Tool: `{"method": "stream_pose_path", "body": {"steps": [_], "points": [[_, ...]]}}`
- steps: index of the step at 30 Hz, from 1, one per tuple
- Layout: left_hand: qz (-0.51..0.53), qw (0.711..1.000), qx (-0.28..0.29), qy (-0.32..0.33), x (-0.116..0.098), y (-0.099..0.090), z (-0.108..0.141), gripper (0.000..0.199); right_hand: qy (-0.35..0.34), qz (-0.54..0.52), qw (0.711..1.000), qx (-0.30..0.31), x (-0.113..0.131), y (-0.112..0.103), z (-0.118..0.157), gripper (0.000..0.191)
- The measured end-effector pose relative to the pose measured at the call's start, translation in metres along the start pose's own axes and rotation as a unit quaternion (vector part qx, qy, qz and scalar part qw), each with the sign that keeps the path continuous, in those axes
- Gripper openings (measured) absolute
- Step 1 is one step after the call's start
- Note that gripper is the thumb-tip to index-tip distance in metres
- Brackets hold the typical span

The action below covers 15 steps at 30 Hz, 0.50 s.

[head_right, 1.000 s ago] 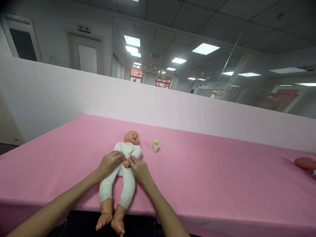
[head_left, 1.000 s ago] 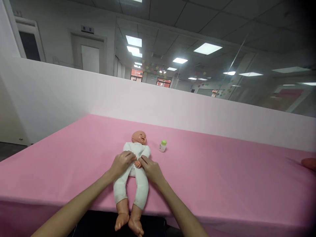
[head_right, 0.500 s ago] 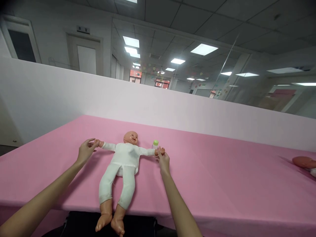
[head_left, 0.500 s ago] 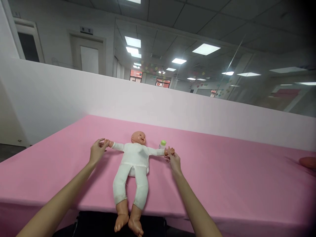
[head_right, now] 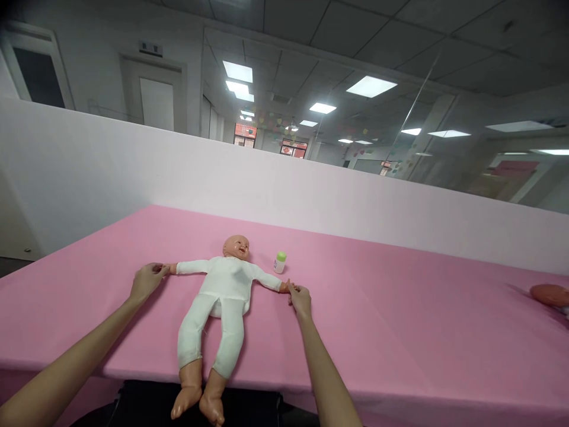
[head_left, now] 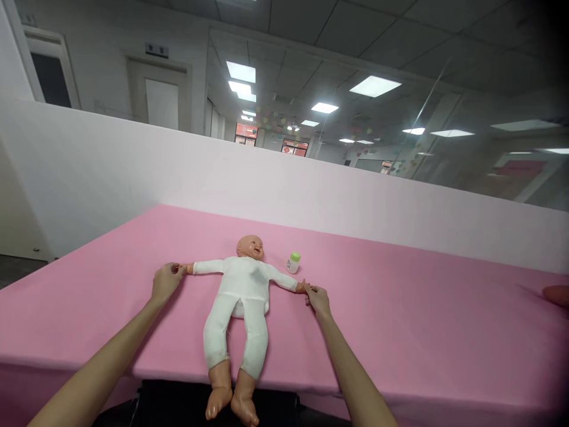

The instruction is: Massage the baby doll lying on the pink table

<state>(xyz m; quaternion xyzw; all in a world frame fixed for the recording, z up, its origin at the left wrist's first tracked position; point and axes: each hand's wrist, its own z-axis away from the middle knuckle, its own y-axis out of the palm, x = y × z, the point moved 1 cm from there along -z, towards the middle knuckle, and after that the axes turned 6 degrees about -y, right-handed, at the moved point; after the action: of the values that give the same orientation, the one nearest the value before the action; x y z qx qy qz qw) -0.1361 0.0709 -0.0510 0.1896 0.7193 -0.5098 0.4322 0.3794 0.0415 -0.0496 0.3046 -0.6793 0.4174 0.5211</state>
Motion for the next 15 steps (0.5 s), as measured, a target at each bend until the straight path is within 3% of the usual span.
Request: {"method": "stream_pose_path", "body": {"steps": [4, 9, 12, 15], "points": [[-0.058, 0.998, -0.008, 0.024, -0.006, 0.000, 0.003, 0.042, -0.007, 0.057, 0.998, 0.011, -0.001, 0.000, -0.003, 0.046], [-0.142, 0.987, -0.079, 0.008, -0.014, -0.003, 0.009, 0.051, -0.058, 0.122, 0.990, -0.037, 0.002, -0.001, 0.002, 0.055], [-0.136, 0.985, -0.092, 0.057, -0.029, -0.002, 0.016, 0.047, -0.110, 0.205, 0.968, -0.091, 0.010, 0.001, 0.006, 0.060], [-0.039, 0.985, -0.064, 0.154, -0.061, 0.008, 0.031, 0.042, -0.182, 0.253, 0.945, -0.103, 0.025, 0.009, 0.002, 0.055]]}}
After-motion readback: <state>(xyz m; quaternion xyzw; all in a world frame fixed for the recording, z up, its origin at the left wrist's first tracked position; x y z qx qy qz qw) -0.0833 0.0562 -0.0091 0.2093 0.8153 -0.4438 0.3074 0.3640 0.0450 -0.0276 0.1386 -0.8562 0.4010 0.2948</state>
